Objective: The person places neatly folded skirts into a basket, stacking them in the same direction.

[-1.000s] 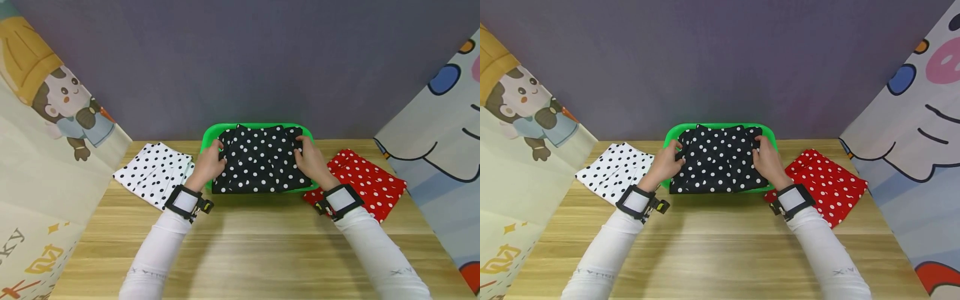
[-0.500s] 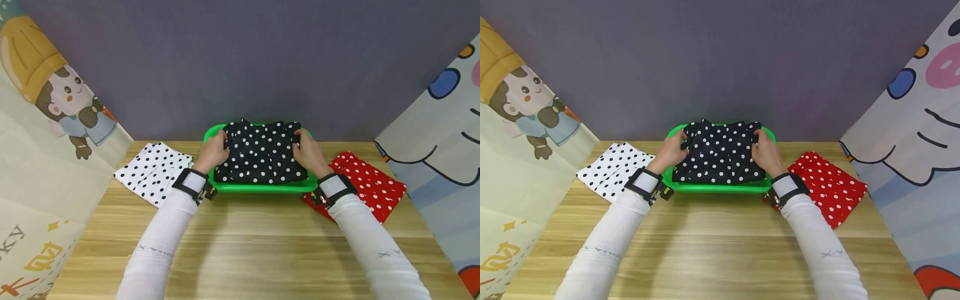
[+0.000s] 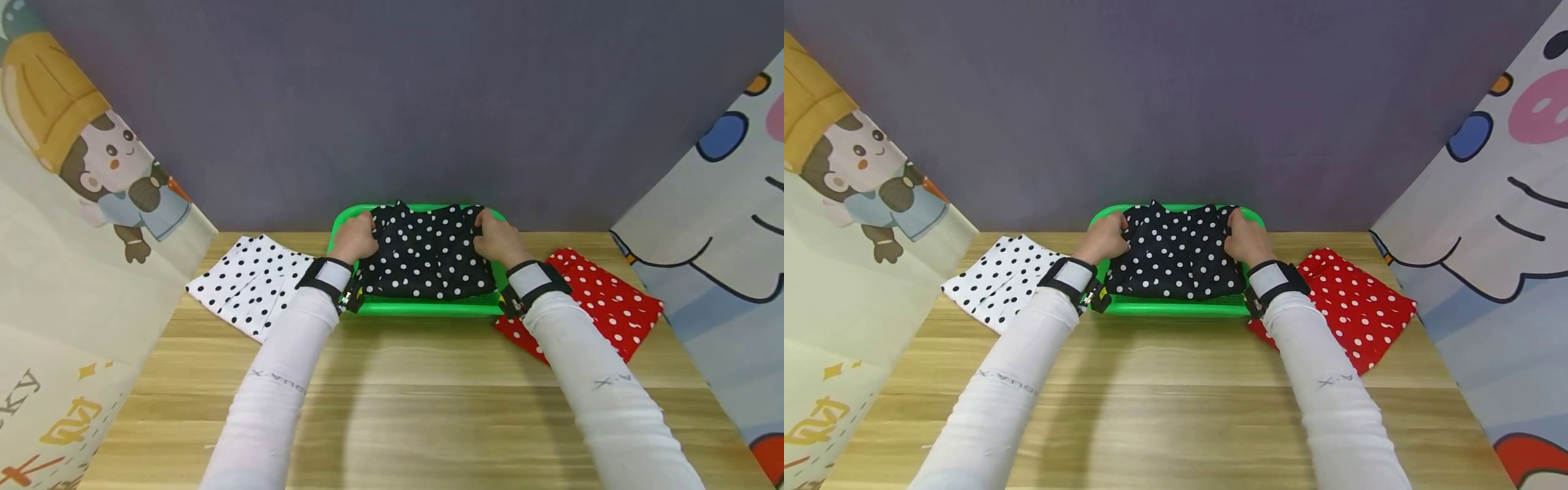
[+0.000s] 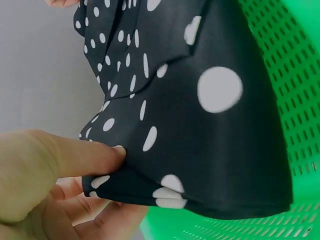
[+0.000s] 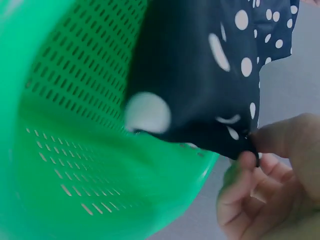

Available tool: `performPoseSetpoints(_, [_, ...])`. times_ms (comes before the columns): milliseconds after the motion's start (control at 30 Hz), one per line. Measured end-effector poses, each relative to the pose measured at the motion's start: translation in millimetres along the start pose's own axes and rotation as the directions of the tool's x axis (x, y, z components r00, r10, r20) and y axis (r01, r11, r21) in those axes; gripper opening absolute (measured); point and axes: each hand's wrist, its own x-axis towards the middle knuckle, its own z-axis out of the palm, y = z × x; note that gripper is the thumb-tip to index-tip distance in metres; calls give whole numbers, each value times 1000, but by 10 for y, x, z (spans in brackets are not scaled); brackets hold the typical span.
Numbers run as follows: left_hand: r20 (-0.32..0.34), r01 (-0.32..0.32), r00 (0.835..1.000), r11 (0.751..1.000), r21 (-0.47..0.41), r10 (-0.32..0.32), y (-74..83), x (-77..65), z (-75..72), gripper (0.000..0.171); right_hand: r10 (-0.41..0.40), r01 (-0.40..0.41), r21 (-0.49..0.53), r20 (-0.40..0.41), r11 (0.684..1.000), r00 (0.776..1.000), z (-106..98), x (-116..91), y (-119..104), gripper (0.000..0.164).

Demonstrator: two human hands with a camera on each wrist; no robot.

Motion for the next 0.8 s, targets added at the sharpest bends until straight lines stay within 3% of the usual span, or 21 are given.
performPoseSetpoints(333, [85, 24, 996, 998, -50, -20, -46, 55, 78, 31, 40, -30, -67, 164, 997, 986, 40, 44, -3, 17])
performPoseSetpoints(567, [151, 54, 987, 998, -24, -50, -65, 99, 166, 28, 125, -123, -25, 311, 992, 942, 53, 56, -35, 12])
performPoseSetpoints(800, [200, 95, 976, 994, -48, -84, -66, 112, 220, 33, 134, -133, -24, 338, 991, 932, 71, 83, -71, 6])
